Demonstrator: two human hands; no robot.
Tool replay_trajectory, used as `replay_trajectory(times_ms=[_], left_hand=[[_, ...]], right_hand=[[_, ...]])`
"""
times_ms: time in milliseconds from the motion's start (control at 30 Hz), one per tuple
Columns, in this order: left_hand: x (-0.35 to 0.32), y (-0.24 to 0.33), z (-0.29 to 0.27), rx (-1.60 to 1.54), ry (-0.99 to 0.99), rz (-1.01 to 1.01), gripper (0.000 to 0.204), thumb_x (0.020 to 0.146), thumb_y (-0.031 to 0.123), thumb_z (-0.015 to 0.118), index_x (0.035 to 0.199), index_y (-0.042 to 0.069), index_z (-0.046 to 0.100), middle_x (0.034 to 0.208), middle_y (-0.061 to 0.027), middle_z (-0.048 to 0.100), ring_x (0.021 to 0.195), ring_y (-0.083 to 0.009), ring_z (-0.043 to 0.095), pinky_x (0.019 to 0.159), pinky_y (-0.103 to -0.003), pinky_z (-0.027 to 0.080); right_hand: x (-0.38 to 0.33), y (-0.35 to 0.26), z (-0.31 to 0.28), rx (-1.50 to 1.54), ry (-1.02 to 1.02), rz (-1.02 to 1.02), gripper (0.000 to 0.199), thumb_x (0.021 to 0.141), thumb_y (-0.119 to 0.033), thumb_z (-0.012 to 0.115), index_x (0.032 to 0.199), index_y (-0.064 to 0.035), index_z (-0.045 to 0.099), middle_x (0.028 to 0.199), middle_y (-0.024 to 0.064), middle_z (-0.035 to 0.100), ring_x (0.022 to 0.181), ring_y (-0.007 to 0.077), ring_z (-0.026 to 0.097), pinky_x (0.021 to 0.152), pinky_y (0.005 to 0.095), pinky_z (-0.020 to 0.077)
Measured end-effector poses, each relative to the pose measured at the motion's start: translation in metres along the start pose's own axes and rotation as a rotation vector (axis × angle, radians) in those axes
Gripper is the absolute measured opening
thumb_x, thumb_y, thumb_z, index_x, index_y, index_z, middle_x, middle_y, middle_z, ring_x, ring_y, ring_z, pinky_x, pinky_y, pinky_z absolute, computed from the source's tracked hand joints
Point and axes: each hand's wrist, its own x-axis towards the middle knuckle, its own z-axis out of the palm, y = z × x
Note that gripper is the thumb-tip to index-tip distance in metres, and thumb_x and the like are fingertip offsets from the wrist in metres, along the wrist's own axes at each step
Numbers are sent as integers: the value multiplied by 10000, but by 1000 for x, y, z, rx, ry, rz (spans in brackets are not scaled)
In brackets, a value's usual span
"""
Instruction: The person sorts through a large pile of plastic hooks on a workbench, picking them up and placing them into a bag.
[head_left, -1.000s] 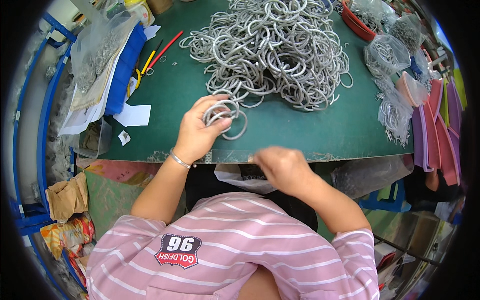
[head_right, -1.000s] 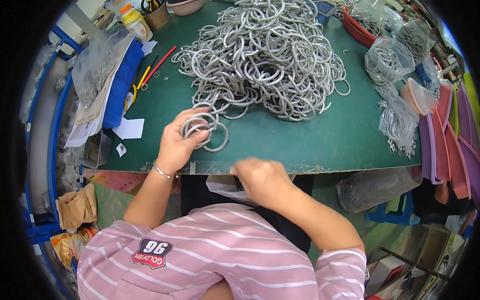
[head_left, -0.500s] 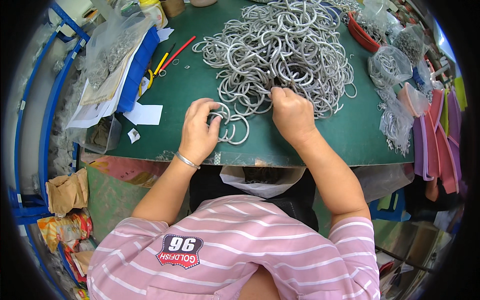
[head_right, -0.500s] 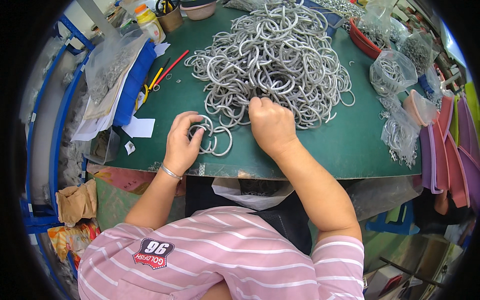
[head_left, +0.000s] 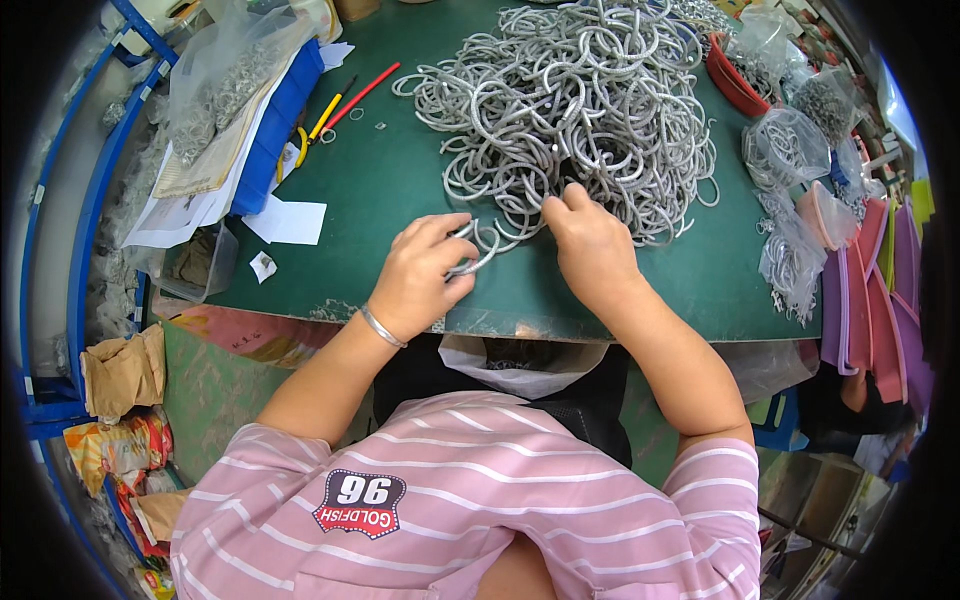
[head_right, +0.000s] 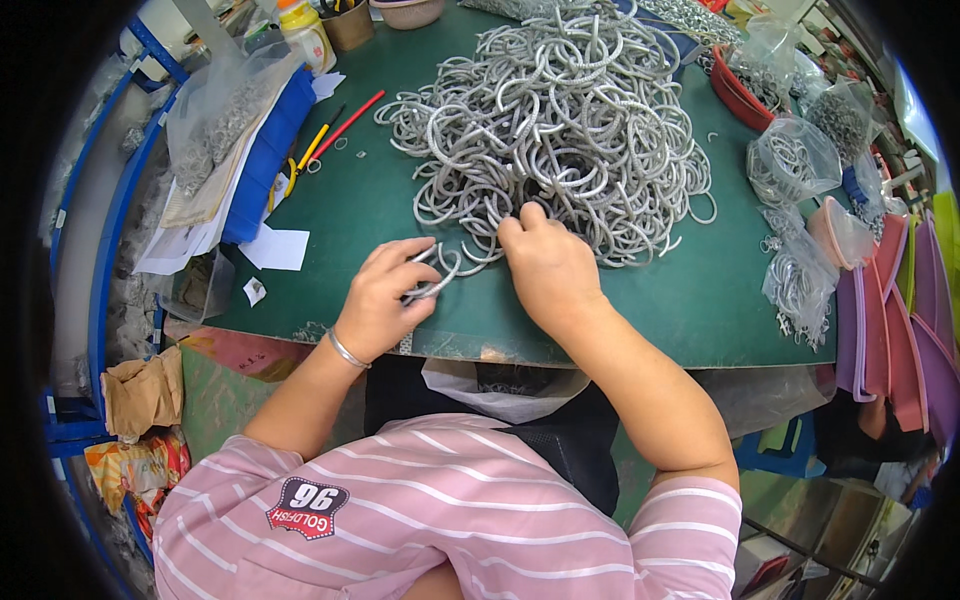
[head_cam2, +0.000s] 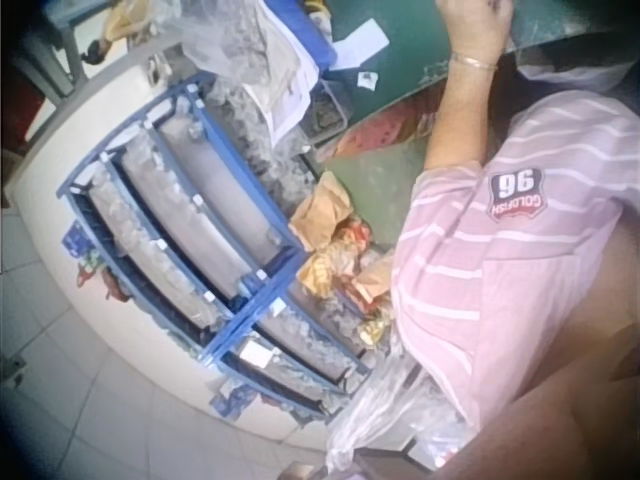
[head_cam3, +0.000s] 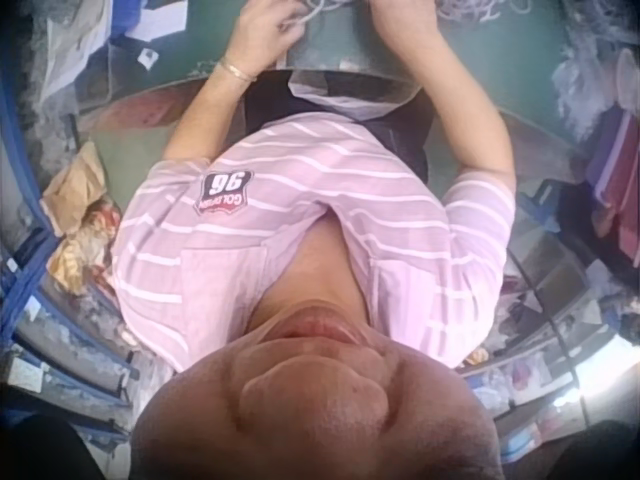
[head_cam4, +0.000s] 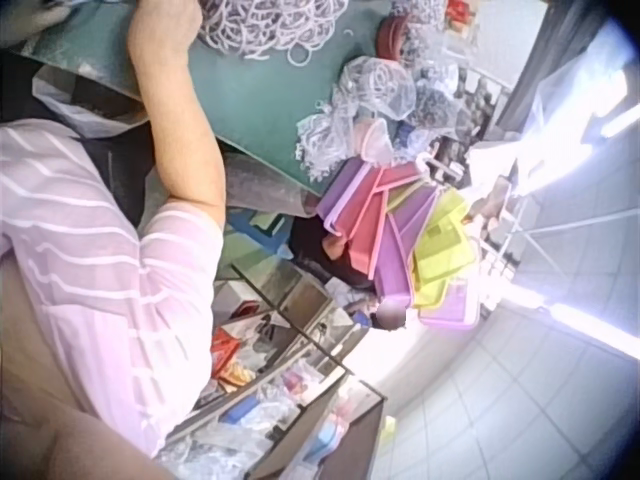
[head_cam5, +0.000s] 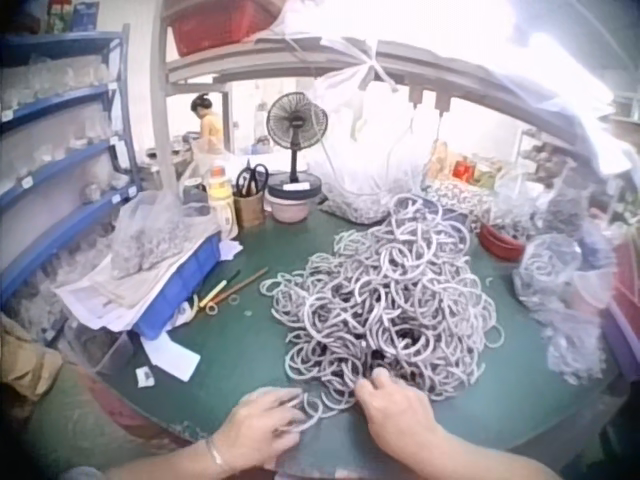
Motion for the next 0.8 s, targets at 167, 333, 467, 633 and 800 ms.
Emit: replay_trajectory(times_ms=[167, 333, 467, 633, 800], left_hand=[[-2, 4, 0, -924, 198, -674, 135, 877, -11, 577, 1011, 1, 578, 1111, -166, 634, 1004, -217, 636, 825, -351, 571], [9, 14, -3, -1336, 307, -889, 246, 885, -73, 469, 1098, 0, 569, 1109, -129, 633, 971, -178, 640, 794, -346, 586], [7, 9, 2, -756, 148, -630, 268, 827, 13, 624, 1094, 31, 619, 1097, -126, 619, 1012, -222, 616, 853, -313, 513], [16, 26, 3, -44, -80, -199, 451, 662, 135, 803, 1079, 65, 646, 1188, -171, 537, 1086, -348, 523, 892, -409, 467], [20, 35, 13, 205, -181, -147, 327, 625, 93, 810, 909, 42, 655, 1176, -166, 551, 1041, -355, 531, 874, -413, 465]], right_hand=[[-5, 21, 22, 465, 348, 85, 197, 732, 9, 595, 900, -89, 625, 803, 90, 574, 669, 291, 606, 584, 373, 516], [-19, 22, 35, 256, 312, -107, 204, 691, 10, 640, 878, -72, 642, 813, 76, 573, 719, 258, 607, 617, 348, 519], [-7, 31, 12, 559, 523, -41, 226, 681, 60, 638, 873, -60, 653, 838, 78, 575, 737, 253, 588, 653, 313, 502], [-20, 24, 14, 414, 174, -132, 248, 678, 80, 627, 870, -75, 655, 856, 75, 570, 734, 247, 577, 637, 331, 489], [-10, 24, -3, 1271, 452, 348, 114, 810, 92, 630, 883, 4, 633, 800, 49, 538, 622, 107, 566, 528, 240, 464]])
